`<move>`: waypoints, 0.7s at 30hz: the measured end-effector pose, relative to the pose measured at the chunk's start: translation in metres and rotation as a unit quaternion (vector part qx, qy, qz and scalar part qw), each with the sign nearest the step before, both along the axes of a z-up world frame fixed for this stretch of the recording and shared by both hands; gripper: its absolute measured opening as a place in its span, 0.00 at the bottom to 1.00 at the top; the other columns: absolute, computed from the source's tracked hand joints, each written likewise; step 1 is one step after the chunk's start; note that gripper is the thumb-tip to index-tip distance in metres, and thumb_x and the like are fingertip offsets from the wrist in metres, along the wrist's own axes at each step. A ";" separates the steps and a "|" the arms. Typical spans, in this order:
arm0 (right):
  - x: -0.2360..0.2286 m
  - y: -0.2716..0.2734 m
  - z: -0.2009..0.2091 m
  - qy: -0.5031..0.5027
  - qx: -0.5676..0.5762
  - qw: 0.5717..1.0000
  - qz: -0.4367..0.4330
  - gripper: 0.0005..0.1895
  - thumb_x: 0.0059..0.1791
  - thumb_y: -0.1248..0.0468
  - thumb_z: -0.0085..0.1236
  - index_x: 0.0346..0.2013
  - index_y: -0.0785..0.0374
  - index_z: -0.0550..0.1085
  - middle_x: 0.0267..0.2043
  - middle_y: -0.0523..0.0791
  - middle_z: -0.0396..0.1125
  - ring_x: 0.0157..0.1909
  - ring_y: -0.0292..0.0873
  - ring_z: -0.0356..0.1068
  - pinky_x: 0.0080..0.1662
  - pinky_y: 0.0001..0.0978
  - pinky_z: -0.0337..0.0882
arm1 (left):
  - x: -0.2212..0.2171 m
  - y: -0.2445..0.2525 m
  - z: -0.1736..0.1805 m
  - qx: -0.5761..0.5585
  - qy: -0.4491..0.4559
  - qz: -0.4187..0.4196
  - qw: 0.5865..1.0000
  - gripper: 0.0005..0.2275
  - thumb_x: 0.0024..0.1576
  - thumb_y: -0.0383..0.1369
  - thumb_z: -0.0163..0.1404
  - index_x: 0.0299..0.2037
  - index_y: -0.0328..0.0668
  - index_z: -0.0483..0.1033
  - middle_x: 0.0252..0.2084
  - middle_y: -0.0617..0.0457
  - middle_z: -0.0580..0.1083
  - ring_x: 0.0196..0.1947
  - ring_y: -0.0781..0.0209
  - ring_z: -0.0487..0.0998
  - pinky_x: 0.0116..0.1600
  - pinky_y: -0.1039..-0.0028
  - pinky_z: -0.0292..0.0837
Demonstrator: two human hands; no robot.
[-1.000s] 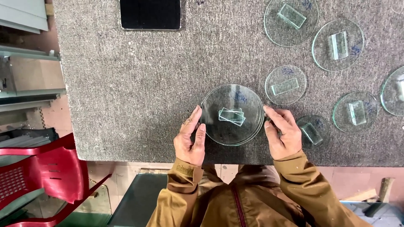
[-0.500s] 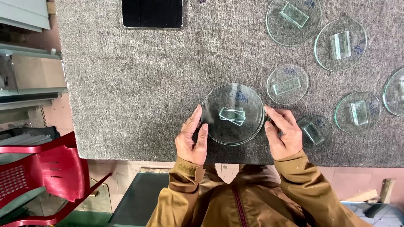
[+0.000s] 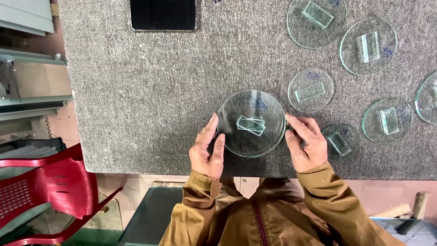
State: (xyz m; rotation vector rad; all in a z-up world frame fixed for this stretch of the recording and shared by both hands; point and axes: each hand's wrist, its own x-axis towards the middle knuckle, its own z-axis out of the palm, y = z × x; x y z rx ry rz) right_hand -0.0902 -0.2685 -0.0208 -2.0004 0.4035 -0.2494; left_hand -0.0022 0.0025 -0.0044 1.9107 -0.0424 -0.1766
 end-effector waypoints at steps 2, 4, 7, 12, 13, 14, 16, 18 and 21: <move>0.000 -0.001 0.001 0.004 0.002 1.000 -0.001 0.21 0.56 0.73 0.60 0.64 0.65 0.83 0.51 0.53 0.74 0.39 0.41 0.73 0.40 0.31 0.74 | 0.000 0.000 -0.001 0.005 0.002 -0.004 1.000 0.19 0.66 0.28 0.57 0.69 0.41 0.80 0.68 0.38 0.79 0.68 0.37 0.80 0.62 0.57 0.84; -0.002 -0.002 -0.002 0.008 -0.006 1.000 -0.001 0.21 0.56 0.73 0.60 0.64 0.64 0.83 0.51 0.52 0.74 0.39 0.41 0.74 0.40 0.31 0.74 | -0.001 0.000 -0.004 0.007 0.000 -0.006 1.000 0.20 0.66 0.29 0.56 0.69 0.41 0.80 0.69 0.38 0.79 0.68 0.37 0.79 0.62 0.57 0.84; -0.005 0.000 0.001 0.013 -0.011 1.000 -0.010 0.23 0.56 0.73 0.60 0.66 0.65 0.82 0.51 0.52 0.73 0.40 0.43 0.74 0.40 0.33 0.74 | -0.002 0.003 0.002 0.017 -0.003 -0.007 1.000 0.21 0.67 0.31 0.55 0.71 0.39 0.77 0.70 0.36 0.77 0.69 0.34 0.78 0.63 0.56 0.84; -0.021 0.002 -0.001 0.017 0.009 0.998 -0.058 0.24 0.55 0.74 0.60 0.67 0.67 0.80 0.49 0.53 0.73 0.39 0.45 0.74 0.39 0.31 0.76 | 0.001 0.016 0.017 0.115 -0.084 -0.020 0.990 0.33 0.64 0.45 0.59 0.76 0.33 0.70 0.74 0.30 0.71 0.73 0.31 0.71 0.73 0.44 0.72; -0.025 0.004 0.000 0.016 -0.001 0.999 -0.049 0.24 0.54 0.74 0.62 0.66 0.67 0.80 0.47 0.54 0.75 0.38 0.50 0.75 0.38 0.33 0.78 | 0.000 0.022 0.009 0.153 -0.124 -0.061 0.978 0.43 0.57 0.52 0.64 0.78 0.29 0.65 0.76 0.28 0.68 0.75 0.27 0.68 0.76 0.42 0.65; -0.032 0.004 0.005 0.020 -0.012 0.999 -0.037 0.24 0.52 0.74 0.64 0.64 0.68 0.81 0.44 0.54 0.76 0.38 0.54 0.77 0.36 0.35 0.79 | -0.006 0.027 0.003 0.190 -0.160 -0.100 0.964 0.55 0.50 0.59 0.70 0.80 0.26 0.59 0.78 0.26 0.65 0.77 0.23 0.64 0.80 0.39 0.57; -0.043 0.005 -0.002 0.026 -0.058 0.998 -0.019 0.25 0.51 0.72 0.66 0.64 0.64 0.81 0.43 0.51 0.76 0.38 0.53 0.78 0.37 0.38 0.80 | -0.021 0.024 -0.005 0.241 -0.163 -0.131 0.948 0.62 0.44 0.63 0.72 0.81 0.25 0.57 0.81 0.27 0.61 0.80 0.24 0.59 0.82 0.42 0.50; -0.047 0.004 -0.008 0.021 -0.105 0.994 0.003 0.26 0.50 0.69 0.67 0.65 0.61 0.81 0.42 0.47 0.76 0.39 0.52 0.78 0.38 0.40 0.82 | -0.028 0.019 -0.010 0.291 -0.177 -0.153 0.928 0.68 0.37 0.67 0.73 0.82 0.25 0.55 0.84 0.28 0.57 0.83 0.24 0.54 0.85 0.45 0.44; -0.044 0.004 -0.014 0.043 -0.119 0.992 0.014 0.26 0.50 0.67 0.66 0.64 0.58 0.80 0.41 0.45 0.75 0.39 0.51 0.79 0.39 0.44 0.83 | -0.027 0.013 -0.008 0.353 -0.152 -0.164 0.909 0.70 0.32 0.67 0.75 0.81 0.27 0.57 0.85 0.29 0.53 0.85 0.26 0.49 0.86 0.43 0.35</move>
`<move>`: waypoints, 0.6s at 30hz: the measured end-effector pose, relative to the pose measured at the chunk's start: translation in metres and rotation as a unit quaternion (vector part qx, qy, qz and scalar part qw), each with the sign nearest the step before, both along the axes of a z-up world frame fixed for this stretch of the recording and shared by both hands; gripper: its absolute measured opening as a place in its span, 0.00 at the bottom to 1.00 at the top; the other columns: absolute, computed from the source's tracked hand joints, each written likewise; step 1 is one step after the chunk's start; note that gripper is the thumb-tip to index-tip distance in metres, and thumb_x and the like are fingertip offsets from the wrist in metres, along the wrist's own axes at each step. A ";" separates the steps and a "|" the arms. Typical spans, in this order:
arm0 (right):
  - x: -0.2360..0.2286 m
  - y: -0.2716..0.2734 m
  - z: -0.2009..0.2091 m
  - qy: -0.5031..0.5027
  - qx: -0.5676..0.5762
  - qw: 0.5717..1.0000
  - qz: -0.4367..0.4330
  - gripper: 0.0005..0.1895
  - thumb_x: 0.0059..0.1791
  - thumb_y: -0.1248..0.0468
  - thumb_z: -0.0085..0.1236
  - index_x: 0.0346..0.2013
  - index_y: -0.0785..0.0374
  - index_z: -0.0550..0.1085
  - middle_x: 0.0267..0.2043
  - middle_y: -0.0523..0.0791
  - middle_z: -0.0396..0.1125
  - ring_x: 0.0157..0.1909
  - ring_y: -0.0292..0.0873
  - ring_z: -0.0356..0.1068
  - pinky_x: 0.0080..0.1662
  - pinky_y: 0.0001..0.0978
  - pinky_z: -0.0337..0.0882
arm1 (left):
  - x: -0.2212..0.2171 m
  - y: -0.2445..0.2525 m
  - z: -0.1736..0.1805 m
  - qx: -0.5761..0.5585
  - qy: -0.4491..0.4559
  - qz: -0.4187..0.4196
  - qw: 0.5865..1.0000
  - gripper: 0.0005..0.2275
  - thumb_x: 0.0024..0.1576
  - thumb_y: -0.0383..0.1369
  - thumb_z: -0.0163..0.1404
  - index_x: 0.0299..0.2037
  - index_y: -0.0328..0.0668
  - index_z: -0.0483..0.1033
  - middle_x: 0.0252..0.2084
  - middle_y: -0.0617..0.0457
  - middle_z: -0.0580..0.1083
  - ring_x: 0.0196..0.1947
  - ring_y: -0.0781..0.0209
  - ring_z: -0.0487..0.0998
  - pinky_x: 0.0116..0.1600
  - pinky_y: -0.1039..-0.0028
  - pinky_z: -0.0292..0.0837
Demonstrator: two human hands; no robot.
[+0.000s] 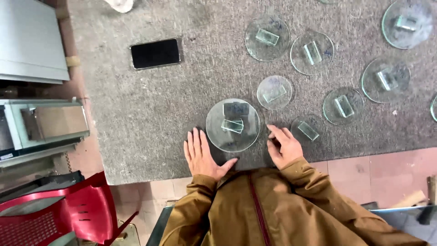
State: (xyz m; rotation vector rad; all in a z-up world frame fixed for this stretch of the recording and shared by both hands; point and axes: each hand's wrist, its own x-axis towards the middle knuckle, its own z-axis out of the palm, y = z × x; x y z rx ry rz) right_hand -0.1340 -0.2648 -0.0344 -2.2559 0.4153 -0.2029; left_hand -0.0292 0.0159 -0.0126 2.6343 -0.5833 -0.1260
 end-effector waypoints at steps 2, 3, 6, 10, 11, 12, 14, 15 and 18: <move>0.003 -0.002 -0.003 0.015 -0.010 1.000 0.004 0.28 0.50 0.65 0.66 0.66 0.55 0.79 0.40 0.42 0.74 0.37 0.51 0.79 0.38 0.44 0.82 | 0.003 -0.008 0.006 -0.006 0.006 0.027 1.000 0.69 0.33 0.64 0.76 0.81 0.28 0.57 0.86 0.30 0.51 0.86 0.27 0.46 0.86 0.44 0.32; 0.002 -0.003 -0.005 0.013 -0.010 1.000 0.010 0.28 0.50 0.65 0.66 0.66 0.55 0.79 0.40 0.42 0.74 0.37 0.51 0.79 0.38 0.44 0.82 | 0.005 -0.011 0.007 -0.006 0.004 0.032 0.999 0.69 0.33 0.64 0.76 0.81 0.28 0.57 0.86 0.30 0.51 0.86 0.27 0.46 0.86 0.44 0.32; 0.002 -0.006 -0.011 0.039 -0.012 0.999 0.017 0.33 0.48 0.62 0.68 0.70 0.50 0.77 0.41 0.41 0.71 0.38 0.47 0.79 0.40 0.43 0.82 | 0.011 -0.014 0.005 0.005 0.014 0.030 0.999 0.69 0.34 0.65 0.75 0.82 0.30 0.55 0.86 0.29 0.49 0.86 0.28 0.44 0.86 0.41 0.32; 0.003 -0.006 -0.009 0.077 -0.031 0.997 0.005 0.36 0.46 0.60 0.70 0.71 0.45 0.77 0.40 0.38 0.70 0.37 0.44 0.79 0.40 0.40 0.82 | 0.013 -0.016 -0.002 0.012 0.005 0.041 0.999 0.69 0.31 0.64 0.75 0.82 0.33 0.57 0.87 0.33 0.51 0.87 0.32 0.45 0.86 0.41 0.34; 0.001 -0.006 -0.009 0.085 -0.042 0.996 0.001 0.37 0.45 0.59 0.72 0.71 0.44 0.77 0.40 0.37 0.70 0.37 0.42 0.79 0.40 0.39 0.81 | 0.013 -0.016 -0.002 0.009 0.007 0.046 0.999 0.68 0.31 0.64 0.74 0.82 0.33 0.58 0.86 0.33 0.51 0.87 0.33 0.46 0.86 0.41 0.34; 0.002 -0.002 -0.003 0.087 -0.041 0.995 0.004 0.37 0.45 0.59 0.72 0.71 0.44 0.77 0.40 0.37 0.70 0.37 0.42 0.79 0.40 0.39 0.81 | 0.012 -0.015 0.000 0.010 0.010 0.049 0.999 0.68 0.31 0.64 0.74 0.82 0.33 0.58 0.86 0.33 0.51 0.87 0.33 0.46 0.86 0.41 0.34; 0.006 0.000 0.006 0.108 -0.045 0.993 -0.002 0.38 0.44 0.57 0.73 0.71 0.42 0.77 0.40 0.37 0.69 0.37 0.43 0.78 0.41 0.40 0.81 | 0.015 -0.015 0.002 0.010 0.016 0.042 0.999 0.68 0.31 0.65 0.74 0.82 0.35 0.58 0.87 0.34 0.51 0.87 0.34 0.45 0.87 0.41 0.32; 0.007 -0.001 0.006 0.109 -0.045 0.993 0.002 0.38 0.44 0.57 0.73 0.71 0.42 0.77 0.40 0.37 0.69 0.37 0.43 0.78 0.41 0.40 0.81 | 0.015 -0.016 0.003 0.010 0.017 0.046 0.999 0.68 0.31 0.65 0.74 0.82 0.35 0.58 0.87 0.34 0.51 0.87 0.34 0.45 0.87 0.41 0.32; 0.006 -0.001 0.009 0.116 -0.059 0.992 0.001 0.40 0.42 0.56 0.75 0.71 0.40 0.78 0.40 0.36 0.68 0.37 0.41 0.78 0.41 0.38 0.81 | 0.014 -0.016 0.007 0.001 0.019 0.049 0.999 0.68 0.31 0.66 0.73 0.82 0.35 0.59 0.87 0.35 0.51 0.87 0.35 0.46 0.87 0.40 0.33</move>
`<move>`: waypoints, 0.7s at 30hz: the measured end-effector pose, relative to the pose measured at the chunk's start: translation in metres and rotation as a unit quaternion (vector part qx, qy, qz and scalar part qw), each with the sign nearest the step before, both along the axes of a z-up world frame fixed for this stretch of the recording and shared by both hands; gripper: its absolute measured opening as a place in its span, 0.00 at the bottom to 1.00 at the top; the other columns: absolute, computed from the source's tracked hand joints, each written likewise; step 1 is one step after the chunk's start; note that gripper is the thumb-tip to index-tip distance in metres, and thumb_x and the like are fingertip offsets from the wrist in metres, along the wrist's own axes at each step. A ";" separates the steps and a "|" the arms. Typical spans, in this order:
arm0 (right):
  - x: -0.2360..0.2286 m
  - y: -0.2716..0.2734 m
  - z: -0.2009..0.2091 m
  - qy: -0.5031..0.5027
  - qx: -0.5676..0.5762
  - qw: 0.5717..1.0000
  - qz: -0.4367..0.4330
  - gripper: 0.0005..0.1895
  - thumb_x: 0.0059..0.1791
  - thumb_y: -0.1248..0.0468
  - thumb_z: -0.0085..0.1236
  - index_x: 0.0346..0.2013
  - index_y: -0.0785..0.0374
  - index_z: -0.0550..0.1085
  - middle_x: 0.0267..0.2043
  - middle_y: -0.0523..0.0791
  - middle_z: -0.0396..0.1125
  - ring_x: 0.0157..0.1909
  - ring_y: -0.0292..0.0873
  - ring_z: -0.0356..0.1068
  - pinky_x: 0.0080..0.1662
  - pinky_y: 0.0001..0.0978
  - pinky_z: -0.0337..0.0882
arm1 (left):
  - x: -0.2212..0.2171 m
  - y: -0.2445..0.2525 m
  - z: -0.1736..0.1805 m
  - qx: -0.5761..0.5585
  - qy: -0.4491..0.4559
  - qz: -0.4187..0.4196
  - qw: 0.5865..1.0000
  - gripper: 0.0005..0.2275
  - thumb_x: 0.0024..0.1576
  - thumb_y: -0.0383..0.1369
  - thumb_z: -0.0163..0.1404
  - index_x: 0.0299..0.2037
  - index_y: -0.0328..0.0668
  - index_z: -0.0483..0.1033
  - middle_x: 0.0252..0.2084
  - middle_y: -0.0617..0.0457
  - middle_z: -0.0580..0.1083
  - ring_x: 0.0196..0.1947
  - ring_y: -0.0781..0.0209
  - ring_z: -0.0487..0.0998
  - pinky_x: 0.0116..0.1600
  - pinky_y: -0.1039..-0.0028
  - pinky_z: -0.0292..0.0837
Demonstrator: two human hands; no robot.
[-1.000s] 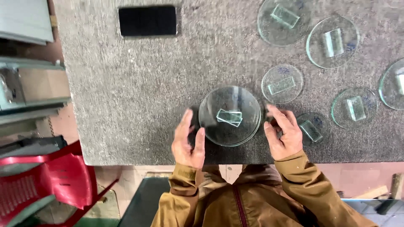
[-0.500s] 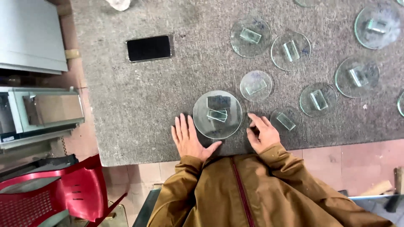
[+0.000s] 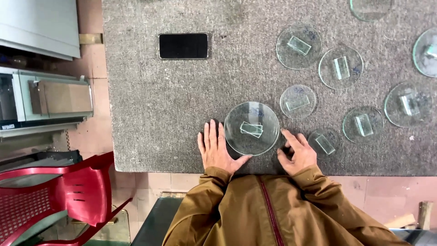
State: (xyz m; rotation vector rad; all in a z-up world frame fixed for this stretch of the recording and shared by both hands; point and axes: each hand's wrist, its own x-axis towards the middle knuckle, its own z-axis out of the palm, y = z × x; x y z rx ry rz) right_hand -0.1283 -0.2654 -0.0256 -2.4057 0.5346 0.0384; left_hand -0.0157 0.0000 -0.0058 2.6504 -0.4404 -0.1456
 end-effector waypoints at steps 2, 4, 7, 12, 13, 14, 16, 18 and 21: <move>0.004 0.001 0.003 0.009 0.009 1.000 -0.007 0.39 0.42 0.58 0.73 0.70 0.43 0.79 0.39 0.40 0.69 0.37 0.47 0.79 0.40 0.44 0.81 | 0.002 0.000 0.002 -0.007 0.014 -0.001 1.000 0.67 0.32 0.65 0.74 0.82 0.36 0.58 0.87 0.35 0.51 0.87 0.35 0.46 0.87 0.40 0.32; 0.007 0.002 0.004 0.012 0.003 1.000 -0.007 0.39 0.42 0.57 0.73 0.70 0.42 0.79 0.39 0.39 0.68 0.36 0.45 0.79 0.40 0.43 0.81 | 0.004 0.001 0.000 -0.008 0.020 -0.001 1.000 0.67 0.31 0.65 0.74 0.82 0.36 0.58 0.87 0.35 0.50 0.87 0.35 0.45 0.87 0.40 0.31; 0.004 0.003 0.006 0.021 -0.008 1.000 -0.008 0.39 0.41 0.57 0.74 0.69 0.40 0.80 0.38 0.38 0.68 0.35 0.44 0.79 0.39 0.42 0.81 | 0.002 0.002 -0.001 -0.007 0.035 -0.004 0.999 0.68 0.32 0.66 0.73 0.82 0.36 0.57 0.88 0.36 0.49 0.88 0.35 0.44 0.87 0.40 0.30; 0.005 0.003 0.008 0.016 -0.017 1.000 -0.010 0.40 0.40 0.55 0.75 0.69 0.39 0.80 0.38 0.37 0.68 0.34 0.43 0.79 0.38 0.40 0.81 | 0.003 0.002 0.001 -0.005 0.052 -0.005 0.999 0.67 0.34 0.69 0.72 0.82 0.36 0.57 0.88 0.36 0.48 0.88 0.36 0.42 0.86 0.40 0.28; 0.006 0.005 0.012 0.007 -0.023 1.000 -0.008 0.40 0.40 0.54 0.74 0.69 0.39 0.80 0.38 0.37 0.68 0.34 0.44 0.78 0.38 0.40 0.80 | 0.003 0.002 0.000 -0.007 0.038 -0.003 0.999 0.68 0.31 0.67 0.74 0.82 0.36 0.59 0.87 0.35 0.50 0.87 0.35 0.44 0.86 0.40 0.29; 0.008 0.006 0.016 -0.002 -0.030 1.000 -0.005 0.39 0.40 0.54 0.73 0.68 0.40 0.81 0.37 0.37 0.68 0.33 0.45 0.78 0.39 0.41 0.80 | 0.003 0.003 -0.002 -0.009 0.024 -0.001 1.000 0.69 0.28 0.65 0.75 0.81 0.36 0.60 0.87 0.35 0.52 0.87 0.35 0.46 0.86 0.40 0.30; 0.013 0.010 0.022 -0.013 -0.040 0.999 -0.005 0.39 0.40 0.55 0.72 0.69 0.40 0.81 0.37 0.37 0.67 0.33 0.46 0.78 0.39 0.41 0.79 | 0.004 0.001 0.000 -0.006 0.018 -0.003 1.000 0.69 0.28 0.65 0.76 0.81 0.36 0.60 0.87 0.35 0.52 0.87 0.35 0.46 0.86 0.40 0.31; 0.016 0.012 0.018 -0.020 -0.050 0.999 -0.007 0.38 0.41 0.55 0.71 0.69 0.41 0.81 0.37 0.37 0.67 0.33 0.46 0.78 0.39 0.42 0.79 | 0.007 0.000 -0.002 -0.002 0.016 -0.005 1.000 0.69 0.28 0.65 0.76 0.81 0.36 0.61 0.86 0.36 0.52 0.87 0.35 0.47 0.86 0.40 0.32; 0.010 0.016 0.011 -0.050 -0.101 0.994 -0.006 0.35 0.42 0.54 0.69 0.66 0.40 0.82 0.36 0.34 0.65 0.32 0.40 0.77 0.36 0.36 0.78 | 0.001 0.002 -0.004 0.009 0.001 -0.004 1.000 0.69 0.27 0.64 0.77 0.82 0.36 0.59 0.87 0.36 0.51 0.87 0.35 0.46 0.86 0.41 0.33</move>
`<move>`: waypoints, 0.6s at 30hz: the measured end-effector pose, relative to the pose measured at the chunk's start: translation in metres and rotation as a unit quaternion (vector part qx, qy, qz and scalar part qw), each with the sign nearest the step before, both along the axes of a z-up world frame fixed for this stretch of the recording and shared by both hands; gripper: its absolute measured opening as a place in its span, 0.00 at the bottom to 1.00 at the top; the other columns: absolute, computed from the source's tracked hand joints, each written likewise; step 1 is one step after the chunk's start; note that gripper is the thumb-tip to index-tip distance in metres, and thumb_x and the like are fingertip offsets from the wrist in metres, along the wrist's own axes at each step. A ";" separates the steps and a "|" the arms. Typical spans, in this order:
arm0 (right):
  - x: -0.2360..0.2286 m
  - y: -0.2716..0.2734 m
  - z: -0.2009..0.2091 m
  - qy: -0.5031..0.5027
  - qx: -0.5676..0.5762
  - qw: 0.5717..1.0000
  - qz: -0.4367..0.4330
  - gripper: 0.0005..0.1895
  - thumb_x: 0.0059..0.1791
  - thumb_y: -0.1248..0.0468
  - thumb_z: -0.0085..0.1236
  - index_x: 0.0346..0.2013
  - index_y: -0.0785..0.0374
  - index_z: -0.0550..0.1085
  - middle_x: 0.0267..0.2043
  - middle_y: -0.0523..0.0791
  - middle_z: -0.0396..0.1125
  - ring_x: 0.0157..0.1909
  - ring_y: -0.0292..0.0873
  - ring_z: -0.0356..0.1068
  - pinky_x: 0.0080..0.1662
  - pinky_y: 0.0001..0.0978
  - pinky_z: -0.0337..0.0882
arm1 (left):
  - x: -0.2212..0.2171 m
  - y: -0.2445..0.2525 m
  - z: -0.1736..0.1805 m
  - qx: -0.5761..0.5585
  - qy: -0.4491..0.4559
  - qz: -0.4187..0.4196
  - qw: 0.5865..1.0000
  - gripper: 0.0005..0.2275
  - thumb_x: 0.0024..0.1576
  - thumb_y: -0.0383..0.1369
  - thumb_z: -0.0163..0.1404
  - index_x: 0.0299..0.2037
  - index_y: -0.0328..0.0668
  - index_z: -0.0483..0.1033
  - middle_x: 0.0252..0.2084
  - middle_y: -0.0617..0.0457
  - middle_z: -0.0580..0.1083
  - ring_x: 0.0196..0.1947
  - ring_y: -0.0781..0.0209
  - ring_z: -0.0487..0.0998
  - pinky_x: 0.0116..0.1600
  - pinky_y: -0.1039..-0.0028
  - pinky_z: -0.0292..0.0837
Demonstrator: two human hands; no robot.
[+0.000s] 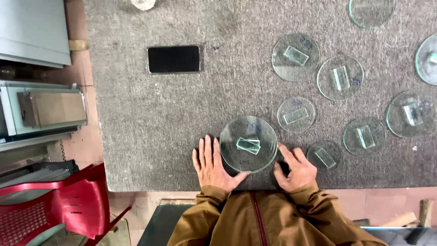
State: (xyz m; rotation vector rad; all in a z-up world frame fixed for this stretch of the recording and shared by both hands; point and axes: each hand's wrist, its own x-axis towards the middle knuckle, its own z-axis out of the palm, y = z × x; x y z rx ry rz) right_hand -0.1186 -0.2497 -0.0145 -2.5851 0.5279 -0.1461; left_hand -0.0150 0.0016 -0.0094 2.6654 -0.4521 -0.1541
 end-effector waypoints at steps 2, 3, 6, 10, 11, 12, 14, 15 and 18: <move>0.001 0.003 -0.002 -0.088 -0.066 0.993 0.045 0.29 0.48 0.54 0.64 0.65 0.53 0.83 0.42 0.39 0.68 0.23 0.41 0.61 0.28 0.31 0.65 | -0.004 0.004 -0.006 0.059 -0.015 -0.015 0.998 0.66 0.44 0.82 0.49 0.84 0.35 0.51 0.88 0.40 0.49 0.89 0.42 0.45 0.87 0.38 0.35; 0.012 0.002 -0.004 -0.090 -0.067 0.993 0.042 0.29 0.48 0.54 0.64 0.65 0.53 0.83 0.42 0.39 0.68 0.23 0.41 0.61 0.28 0.31 0.65 | 0.004 0.002 -0.010 0.058 -0.018 -0.018 0.998 0.66 0.44 0.82 0.49 0.84 0.35 0.51 0.88 0.40 0.49 0.89 0.42 0.45 0.87 0.38 0.35; 0.006 0.007 0.005 -0.096 -0.088 0.990 0.046 0.27 0.52 0.56 0.62 0.66 0.53 0.81 0.39 0.40 0.66 0.29 0.42 0.67 0.31 0.32 0.66 | -0.005 0.002 -0.005 0.062 -0.031 -0.017 0.997 0.65 0.46 0.84 0.42 0.84 0.37 0.52 0.88 0.39 0.49 0.89 0.41 0.46 0.86 0.35 0.38; 0.010 0.005 -0.002 -0.091 -0.116 0.987 0.061 0.27 0.52 0.58 0.63 0.67 0.54 0.81 0.39 0.42 0.63 0.30 0.44 0.70 0.32 0.34 0.70 | 0.004 -0.005 0.001 0.058 -0.032 -0.010 0.998 0.65 0.45 0.83 0.46 0.83 0.35 0.54 0.87 0.39 0.52 0.88 0.40 0.49 0.86 0.36 0.39; 0.008 0.007 -0.001 -0.093 -0.121 0.986 0.063 0.28 0.51 0.58 0.63 0.67 0.53 0.81 0.38 0.41 0.62 0.29 0.43 0.68 0.32 0.33 0.70 | 0.002 -0.006 0.006 0.058 -0.029 0.000 0.998 0.65 0.44 0.83 0.48 0.82 0.35 0.57 0.87 0.40 0.54 0.88 0.40 0.50 0.86 0.36 0.39; 0.007 0.007 0.000 -0.091 -0.121 0.987 0.059 0.28 0.51 0.58 0.63 0.67 0.53 0.81 0.38 0.41 0.62 0.29 0.43 0.68 0.32 0.33 0.70 | 0.001 -0.006 0.008 0.058 -0.028 -0.005 0.998 0.65 0.44 0.83 0.48 0.82 0.35 0.57 0.87 0.40 0.54 0.88 0.40 0.50 0.86 0.36 0.39; 0.009 0.006 0.001 -0.112 -0.123 0.983 0.074 0.27 0.51 0.59 0.64 0.67 0.56 0.81 0.38 0.41 0.62 0.28 0.41 0.67 0.31 0.31 0.69 | 0.003 -0.008 0.013 0.053 -0.026 0.001 0.998 0.62 0.45 0.79 0.53 0.80 0.33 0.59 0.86 0.38 0.56 0.87 0.39 0.52 0.86 0.37 0.40; 0.010 0.004 0.000 -0.112 -0.124 0.983 0.070 0.27 0.51 0.59 0.64 0.67 0.56 0.81 0.38 0.41 0.62 0.28 0.41 0.67 0.31 0.31 0.69 | 0.003 -0.009 0.011 0.052 -0.027 -0.004 0.998 0.62 0.45 0.79 0.53 0.80 0.33 0.59 0.86 0.38 0.56 0.87 0.39 0.52 0.86 0.37 0.40; 0.009 0.005 -0.001 -0.120 -0.117 0.983 0.076 0.29 0.51 0.59 0.64 0.69 0.55 0.79 0.38 0.41 0.61 0.28 0.41 0.65 0.30 0.31 0.65 | 0.002 -0.006 0.008 0.084 -0.001 -0.002 0.996 0.64 0.44 0.82 0.48 0.82 0.37 0.56 0.87 0.40 0.52 0.88 0.41 0.47 0.86 0.38 0.36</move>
